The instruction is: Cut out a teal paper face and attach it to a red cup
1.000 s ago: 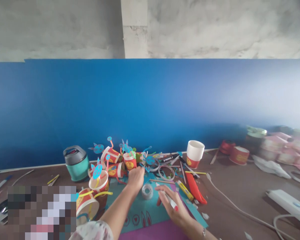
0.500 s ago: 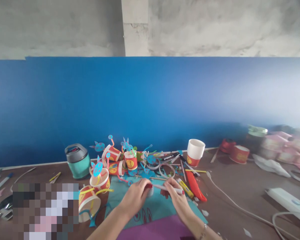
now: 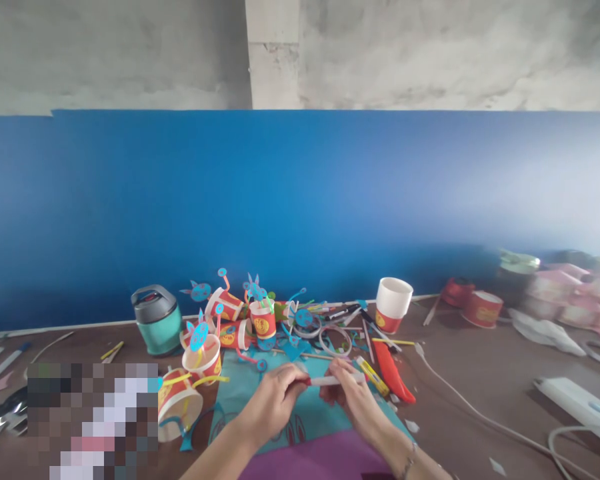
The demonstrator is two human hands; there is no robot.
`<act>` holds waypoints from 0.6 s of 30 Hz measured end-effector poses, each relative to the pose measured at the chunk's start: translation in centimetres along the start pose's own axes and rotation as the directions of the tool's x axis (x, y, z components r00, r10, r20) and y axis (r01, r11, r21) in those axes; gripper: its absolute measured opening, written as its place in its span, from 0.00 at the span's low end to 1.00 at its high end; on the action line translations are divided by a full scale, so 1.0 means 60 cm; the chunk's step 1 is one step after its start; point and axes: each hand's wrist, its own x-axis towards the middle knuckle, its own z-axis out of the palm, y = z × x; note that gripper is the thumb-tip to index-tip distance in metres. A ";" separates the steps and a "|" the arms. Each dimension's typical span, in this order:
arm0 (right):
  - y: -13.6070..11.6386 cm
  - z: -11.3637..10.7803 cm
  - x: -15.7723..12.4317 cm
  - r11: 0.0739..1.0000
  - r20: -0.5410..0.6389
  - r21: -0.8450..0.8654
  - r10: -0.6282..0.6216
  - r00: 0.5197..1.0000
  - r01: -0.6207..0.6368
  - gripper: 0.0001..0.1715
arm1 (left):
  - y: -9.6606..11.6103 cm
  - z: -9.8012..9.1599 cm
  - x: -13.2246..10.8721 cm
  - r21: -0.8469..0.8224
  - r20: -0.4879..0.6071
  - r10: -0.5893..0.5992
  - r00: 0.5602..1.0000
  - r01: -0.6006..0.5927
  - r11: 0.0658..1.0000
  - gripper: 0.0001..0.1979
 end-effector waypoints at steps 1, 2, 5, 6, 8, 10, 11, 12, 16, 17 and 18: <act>-0.002 0.001 -0.002 1.000 0.027 0.006 0.003 1.000 -0.003 0.18 | 0.002 0.002 0.001 -0.065 0.013 -0.070 0.997 0.071 0.995 0.11; -0.004 0.002 -0.004 1.000 0.055 -0.001 0.004 0.998 -0.004 0.18 | 0.003 0.004 0.002 -0.138 0.036 -0.150 0.988 0.154 0.978 0.12; -0.010 0.011 -0.011 0.999 0.103 -0.040 0.004 0.995 0.000 0.18 | 0.002 0.011 0.005 -0.344 0.115 -0.320 0.941 0.340 0.875 0.16; -0.012 0.015 -0.013 0.998 0.099 -0.063 -0.002 0.995 0.008 0.18 | 0.001 0.013 0.006 -0.392 0.127 -0.342 0.931 0.364 0.845 0.18; -0.015 0.023 -0.016 0.992 0.088 -0.122 -0.025 0.996 0.035 0.18 | -0.001 0.017 0.009 -0.458 0.130 -0.376 0.917 0.392 0.798 0.21; -0.015 0.028 -0.018 0.985 0.074 -0.158 -0.059 0.996 0.070 0.19 | -0.001 0.020 0.013 -0.487 0.119 -0.404 0.907 0.408 0.772 0.23; -0.015 0.029 -0.018 0.984 0.061 -0.159 -0.071 0.996 0.080 0.19 | 0.001 0.021 0.014 -0.485 0.111 -0.408 0.906 0.408 0.774 0.23; -0.014 0.030 -0.019 0.986 0.047 -0.149 -0.074 0.996 0.080 0.20 | 0.004 0.022 0.015 -0.468 0.096 -0.396 0.913 0.392 0.792 0.23; -0.013 0.027 -0.019 0.988 0.005 -0.146 -0.053 0.999 0.053 0.22 | 0.017 0.023 0.014 -0.282 -0.023 -0.229 0.973 0.213 0.936 0.21; -0.012 0.027 -0.019 0.986 0.014 -0.159 -0.051 0.999 0.052 0.23 | 0.019 0.024 0.011 -0.234 -0.044 -0.197 0.979 0.181 0.955 0.21; -0.010 0.028 -0.020 0.984 0.029 -0.169 -0.048 0.998 0.052 0.23 | 0.020 0.026 0.009 -0.202 -0.056 -0.186 0.981 0.172 0.964 0.22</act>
